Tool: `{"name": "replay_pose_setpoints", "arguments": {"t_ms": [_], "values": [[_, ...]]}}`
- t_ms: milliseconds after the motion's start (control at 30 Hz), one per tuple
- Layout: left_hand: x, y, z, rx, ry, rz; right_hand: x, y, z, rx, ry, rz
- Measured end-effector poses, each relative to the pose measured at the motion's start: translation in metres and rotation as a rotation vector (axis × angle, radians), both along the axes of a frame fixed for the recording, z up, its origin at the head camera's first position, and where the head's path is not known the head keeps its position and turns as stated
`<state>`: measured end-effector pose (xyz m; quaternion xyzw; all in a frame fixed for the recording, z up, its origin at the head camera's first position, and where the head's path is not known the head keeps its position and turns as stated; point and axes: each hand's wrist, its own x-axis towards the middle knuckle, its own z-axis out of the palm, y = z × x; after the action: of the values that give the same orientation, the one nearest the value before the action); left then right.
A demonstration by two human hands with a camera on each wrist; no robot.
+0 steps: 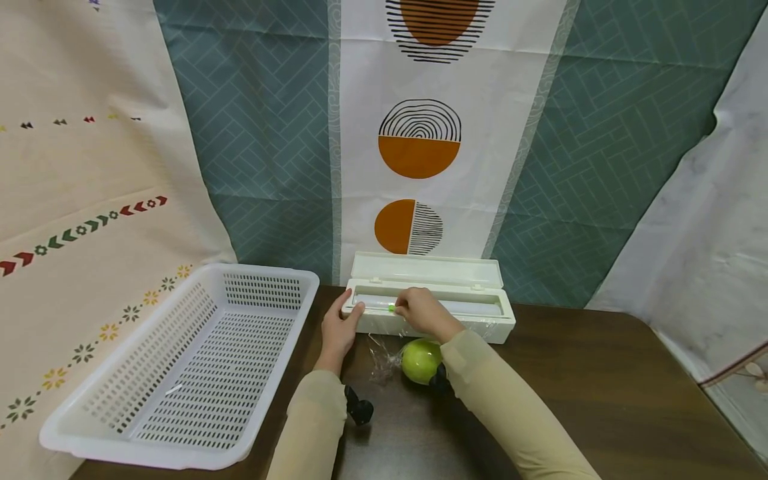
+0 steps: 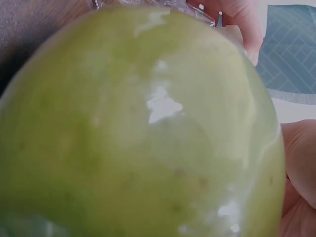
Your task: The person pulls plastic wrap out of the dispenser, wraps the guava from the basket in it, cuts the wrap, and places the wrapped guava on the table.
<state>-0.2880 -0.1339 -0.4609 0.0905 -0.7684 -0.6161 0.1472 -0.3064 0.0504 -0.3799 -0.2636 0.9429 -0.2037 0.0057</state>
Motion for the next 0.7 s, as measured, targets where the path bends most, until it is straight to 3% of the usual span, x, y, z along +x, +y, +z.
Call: {"name": "replay_pose_setpoints", "arguments": {"t_ms": [700], "values": [[-0.0024,-0.0014,-0.0017,0.005,0.002,0.003,0.0006,0.0049,-0.0001,-0.013,0.003,-0.008]]}}
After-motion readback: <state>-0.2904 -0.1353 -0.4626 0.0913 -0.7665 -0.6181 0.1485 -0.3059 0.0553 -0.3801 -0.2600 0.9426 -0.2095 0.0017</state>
